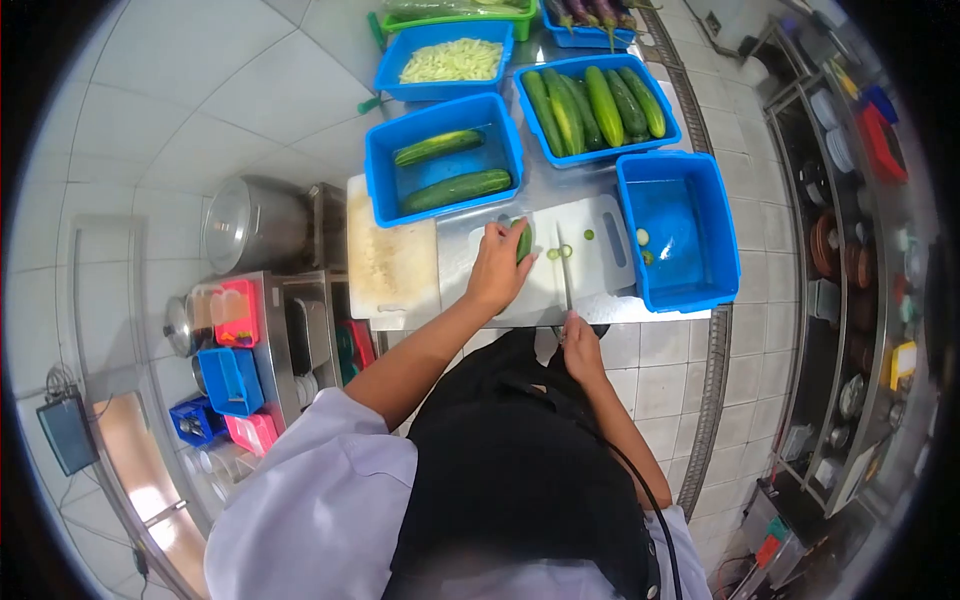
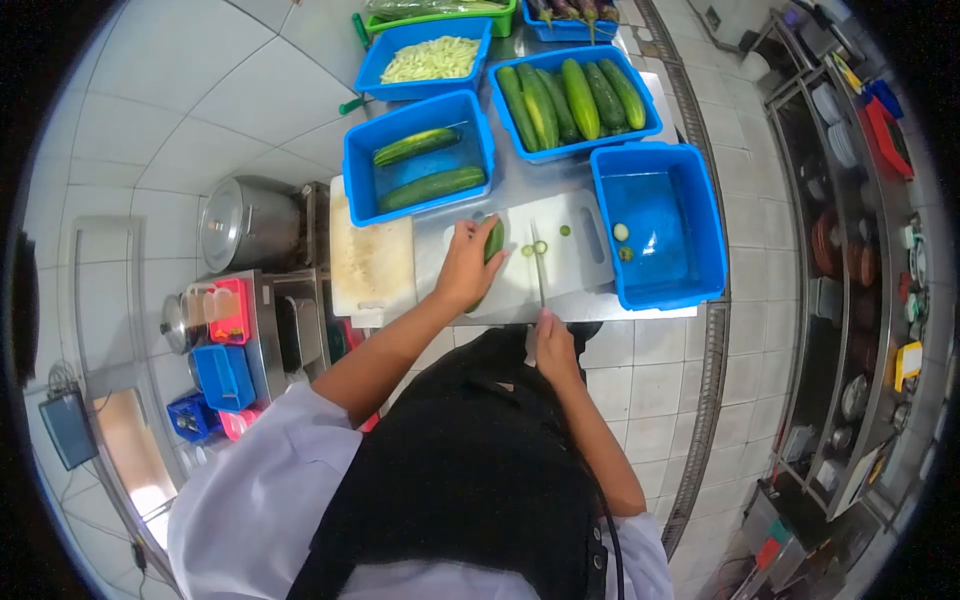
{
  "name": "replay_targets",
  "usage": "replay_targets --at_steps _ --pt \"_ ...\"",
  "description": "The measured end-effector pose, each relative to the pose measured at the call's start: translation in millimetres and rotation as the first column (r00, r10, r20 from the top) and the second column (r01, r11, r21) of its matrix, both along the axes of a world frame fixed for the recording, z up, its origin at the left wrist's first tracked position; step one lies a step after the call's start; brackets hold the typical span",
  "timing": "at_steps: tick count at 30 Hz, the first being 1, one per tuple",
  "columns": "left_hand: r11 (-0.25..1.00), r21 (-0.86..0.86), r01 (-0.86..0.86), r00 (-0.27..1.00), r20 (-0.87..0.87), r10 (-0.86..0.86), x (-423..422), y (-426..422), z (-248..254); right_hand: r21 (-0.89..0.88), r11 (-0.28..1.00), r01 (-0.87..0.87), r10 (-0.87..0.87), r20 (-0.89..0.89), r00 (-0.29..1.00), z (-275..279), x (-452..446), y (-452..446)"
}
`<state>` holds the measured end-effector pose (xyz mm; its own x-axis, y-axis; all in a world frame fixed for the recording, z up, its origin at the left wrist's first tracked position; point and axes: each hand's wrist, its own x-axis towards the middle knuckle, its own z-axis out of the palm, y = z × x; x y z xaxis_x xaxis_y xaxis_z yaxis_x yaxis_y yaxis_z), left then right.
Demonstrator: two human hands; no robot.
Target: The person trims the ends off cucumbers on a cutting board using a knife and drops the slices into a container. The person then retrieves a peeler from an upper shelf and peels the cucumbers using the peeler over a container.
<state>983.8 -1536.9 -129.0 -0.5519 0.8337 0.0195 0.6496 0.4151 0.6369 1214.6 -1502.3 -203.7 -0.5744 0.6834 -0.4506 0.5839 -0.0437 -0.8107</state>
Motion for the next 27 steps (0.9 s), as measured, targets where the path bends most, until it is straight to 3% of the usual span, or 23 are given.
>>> replay_targets --at_steps 2,4,6,8,9,11,15,17,20,22,24,27 --pt "0.991 -0.081 -0.104 0.994 0.032 0.107 -3 5 -10 -0.091 0.995 0.048 -0.054 -0.072 0.996 -6 5 2" --pt "0.984 -0.128 -0.12 0.988 0.086 0.131 -3 8 -2 -0.29 0.955 0.068 -0.1 -0.098 0.99 0 9 4" --pt "0.976 -0.17 -0.136 0.978 0.135 0.16 -6 6 1 -0.315 0.947 0.061 -0.104 -0.119 0.987 6 17 5" --pt "0.974 -0.13 0.187 0.967 -0.152 -0.206 -15 -7 2 -0.336 0.941 0.039 -0.092 -0.141 0.986 15 27 4" --pt "0.978 -0.121 0.172 0.97 -0.153 -0.19 -19 -13 4 -0.413 0.905 0.104 -0.161 -0.107 0.981 31 29 3" --pt "0.781 -0.308 0.543 0.741 -0.263 -0.618 -23 -22 7 -0.498 0.847 0.188 -0.242 -0.045 0.969 40 39 -1" --pt "0.755 -0.312 0.577 0.702 -0.282 -0.653 -26 -22 6 -0.499 0.846 0.186 -0.233 -0.031 0.972 40 54 -7" --pt "0.675 -0.315 0.668 0.529 -0.437 -0.728 -36 -11 -2 -0.502 0.843 0.192 -0.231 -0.016 0.973 41 56 -8" --pt "0.599 -0.405 0.691 0.503 -0.326 -0.8 -41 -4 3 -0.528 0.821 0.218 -0.25 0.012 0.968 47 53 -10" --pt "0.635 -0.314 0.706 0.533 -0.355 -0.768 -37 -8 6 -0.566 0.798 0.206 -0.263 -0.02 0.964 48 51 -10" --pt "0.821 -0.289 0.493 0.801 -0.216 -0.558 -27 -12 27 -0.61 0.765 0.207 -0.285 -0.032 0.958 51 49 -8" --pt "0.901 -0.286 0.327 0.883 -0.246 -0.399 -19 -15 22 -0.63 0.766 0.126 -0.255 -0.118 0.96 52 42 -11"
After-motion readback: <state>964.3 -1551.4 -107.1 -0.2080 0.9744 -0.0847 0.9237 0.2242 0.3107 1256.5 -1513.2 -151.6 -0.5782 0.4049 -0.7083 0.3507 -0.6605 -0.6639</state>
